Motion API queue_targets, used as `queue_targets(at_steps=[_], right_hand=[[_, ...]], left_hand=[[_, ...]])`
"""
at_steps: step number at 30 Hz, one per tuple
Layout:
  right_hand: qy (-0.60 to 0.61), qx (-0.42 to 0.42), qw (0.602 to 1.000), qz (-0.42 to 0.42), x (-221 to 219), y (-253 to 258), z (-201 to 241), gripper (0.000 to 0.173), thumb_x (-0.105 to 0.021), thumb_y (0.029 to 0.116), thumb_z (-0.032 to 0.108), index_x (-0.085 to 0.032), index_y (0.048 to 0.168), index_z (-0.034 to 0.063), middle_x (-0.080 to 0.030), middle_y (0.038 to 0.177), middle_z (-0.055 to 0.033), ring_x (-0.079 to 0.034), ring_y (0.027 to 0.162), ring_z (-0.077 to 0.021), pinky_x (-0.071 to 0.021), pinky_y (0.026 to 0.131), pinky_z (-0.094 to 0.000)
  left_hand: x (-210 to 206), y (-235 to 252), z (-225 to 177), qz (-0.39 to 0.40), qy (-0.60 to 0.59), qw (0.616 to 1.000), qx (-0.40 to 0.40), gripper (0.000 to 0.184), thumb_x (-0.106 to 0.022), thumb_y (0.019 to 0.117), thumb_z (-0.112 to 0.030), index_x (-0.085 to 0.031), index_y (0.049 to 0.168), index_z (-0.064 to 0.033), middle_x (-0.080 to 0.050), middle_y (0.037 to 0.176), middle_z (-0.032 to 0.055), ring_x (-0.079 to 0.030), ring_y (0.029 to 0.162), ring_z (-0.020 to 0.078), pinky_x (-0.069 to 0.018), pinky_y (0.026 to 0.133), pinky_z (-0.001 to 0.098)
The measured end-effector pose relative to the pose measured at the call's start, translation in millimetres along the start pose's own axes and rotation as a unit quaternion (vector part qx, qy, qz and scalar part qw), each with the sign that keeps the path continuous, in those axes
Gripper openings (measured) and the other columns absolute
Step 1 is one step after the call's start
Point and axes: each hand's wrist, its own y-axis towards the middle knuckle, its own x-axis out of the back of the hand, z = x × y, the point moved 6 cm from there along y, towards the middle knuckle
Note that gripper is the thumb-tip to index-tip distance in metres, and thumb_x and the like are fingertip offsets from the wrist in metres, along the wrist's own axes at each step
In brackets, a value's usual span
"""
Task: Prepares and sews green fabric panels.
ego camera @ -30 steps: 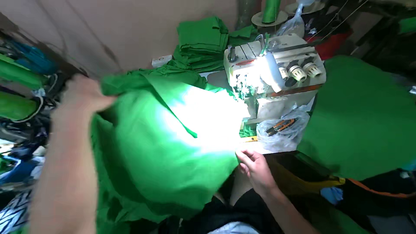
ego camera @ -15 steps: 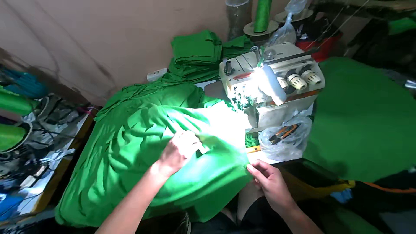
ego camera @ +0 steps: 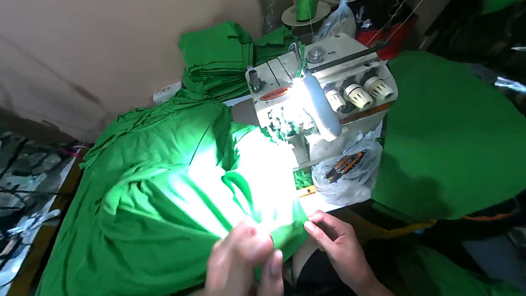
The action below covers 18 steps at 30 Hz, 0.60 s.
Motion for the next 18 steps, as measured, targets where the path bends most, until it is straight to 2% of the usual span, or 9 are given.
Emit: queue_targets(at_steps=[2,4,8,13,15,18], right_hand=[[-0.014,0.013,1.000,0.004,4.4,0.6,-0.3,0.008,-0.065,0.0931,0.011,-0.072,0.091,0.0069,-0.068,0.085,0.0084,-0.059,0.071,0.0099,-0.0497,0.063,-0.0074],[-0.021,0.020,1.000,0.008,8.9,-0.9,-0.8,0.009,-0.065,0.0939,0.013,-0.072,0.092,0.0076,-0.069,0.085,0.0078,-0.060,0.072,0.0091,-0.0505,0.064,-0.0080],[-0.032,0.022,0.999,0.021,16.4,-2.7,5.3,0.007,-0.065,0.0953,0.012,-0.071,0.093,0.0074,-0.071,0.091,0.0073,-0.064,0.082,0.0084,-0.0550,0.073,-0.0097],[-0.055,0.021,0.998,0.010,20.1,0.2,4.9,0.011,-0.065,0.0972,0.015,-0.071,0.094,0.0067,-0.069,0.088,0.0071,-0.062,0.077,0.0091,-0.0531,0.070,-0.0084],[-0.060,0.033,0.998,0.002,18.6,8.3,4.7,0.012,-0.064,0.0975,0.016,-0.071,0.094,0.0064,-0.069,0.087,0.0073,-0.061,0.076,0.0094,-0.0527,0.069,-0.0078],[-0.052,0.053,0.997,0.003,14.2,23.5,9.0,0.011,-0.062,0.0960,0.010,-0.070,0.095,0.0026,-0.071,0.092,0.0055,-0.065,0.081,0.0086,-0.0554,0.072,-0.0091]], left_hand=[[-16.7,-15.7,-4.4,-0.007,-0.024,1.000,0.014,0.018,-0.041,0.1104,-0.026,-0.048,0.102,-0.0117,-0.053,0.095,0.0031,-0.057,0.088,0.0025,-0.0456,0.084,0.0112],[-35.3,-32.8,-5.1,-0.007,-0.030,0.999,0.012,0.021,-0.039,0.1107,-0.026,-0.048,0.098,-0.0120,-0.060,0.100,0.0046,-0.059,0.089,0.0073,-0.0470,0.084,0.0147],[-69.8,-61.7,1.7,0.012,0.018,1.000,-0.023,0.017,-0.038,0.1096,-0.022,-0.049,0.100,-0.0130,-0.066,0.104,0.0064,-0.058,0.079,0.0131,-0.0455,0.078,0.0185],[-94.8,-77.3,21.9,-0.007,0.074,0.995,-0.064,0.011,-0.045,0.1072,-0.018,-0.051,0.098,-0.0157,-0.069,0.107,0.0032,-0.055,0.075,0.0126,-0.0425,0.069,0.0216],[-100.0,-75.8,28.2,-0.023,0.093,0.992,-0.082,0.007,-0.047,0.1066,-0.018,-0.052,0.102,-0.0158,-0.067,0.109,0.0026,-0.055,0.077,0.0123,-0.0424,0.070,0.0221],[-104.6,-67.5,35.9,-0.062,0.118,0.987,-0.087,0.007,-0.050,0.1053,-0.017,-0.055,0.105,-0.0133,-0.068,0.110,0.0054,-0.056,0.079,0.0148,-0.0425,0.072,0.0248]])
